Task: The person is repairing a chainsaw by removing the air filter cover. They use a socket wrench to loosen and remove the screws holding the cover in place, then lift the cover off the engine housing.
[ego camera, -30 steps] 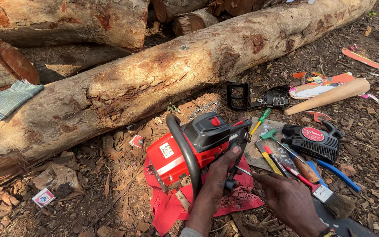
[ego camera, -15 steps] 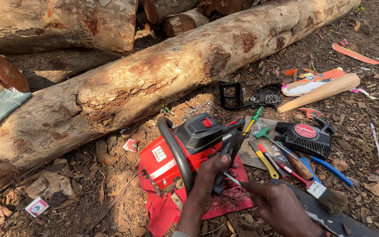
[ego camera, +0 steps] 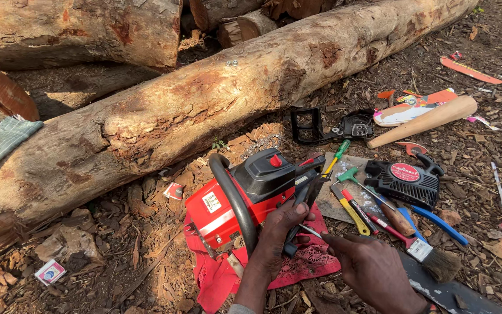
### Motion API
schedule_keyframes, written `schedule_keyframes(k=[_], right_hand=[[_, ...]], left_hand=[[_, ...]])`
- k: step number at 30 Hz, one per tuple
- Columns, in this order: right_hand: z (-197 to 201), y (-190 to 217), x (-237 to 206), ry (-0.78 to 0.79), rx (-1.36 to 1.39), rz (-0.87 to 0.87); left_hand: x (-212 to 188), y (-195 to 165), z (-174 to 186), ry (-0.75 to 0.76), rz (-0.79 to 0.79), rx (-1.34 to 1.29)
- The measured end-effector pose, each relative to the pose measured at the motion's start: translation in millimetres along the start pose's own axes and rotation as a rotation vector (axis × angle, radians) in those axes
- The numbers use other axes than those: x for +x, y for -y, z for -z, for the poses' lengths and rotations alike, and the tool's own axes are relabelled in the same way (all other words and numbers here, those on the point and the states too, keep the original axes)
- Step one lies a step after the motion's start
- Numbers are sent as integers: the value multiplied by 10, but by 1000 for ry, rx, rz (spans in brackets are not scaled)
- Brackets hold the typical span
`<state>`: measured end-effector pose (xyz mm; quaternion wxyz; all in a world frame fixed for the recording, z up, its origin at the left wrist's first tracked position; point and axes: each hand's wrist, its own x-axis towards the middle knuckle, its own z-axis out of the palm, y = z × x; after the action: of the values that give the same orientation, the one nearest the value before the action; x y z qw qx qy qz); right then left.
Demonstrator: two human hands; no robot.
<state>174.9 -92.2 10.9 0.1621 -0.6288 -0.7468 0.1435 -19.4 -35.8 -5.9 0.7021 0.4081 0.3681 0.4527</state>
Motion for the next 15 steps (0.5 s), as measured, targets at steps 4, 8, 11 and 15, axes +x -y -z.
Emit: schedule_keyframes(k=[4, 8, 11, 15], right_hand=[[-28, -22, 5, 36, 9, -15], [-19, -25, 3, 56, -70, -65], [-9, -10, 9, -93, 30, 169], [-9, 18, 4, 51, 55, -50]], left_hand=[[19, 8, 0, 27, -12, 4], [8, 20, 3, 35, -19, -22], [22, 21, 19, 35, -20, -14], [19, 36, 45, 80, -78, -28]])
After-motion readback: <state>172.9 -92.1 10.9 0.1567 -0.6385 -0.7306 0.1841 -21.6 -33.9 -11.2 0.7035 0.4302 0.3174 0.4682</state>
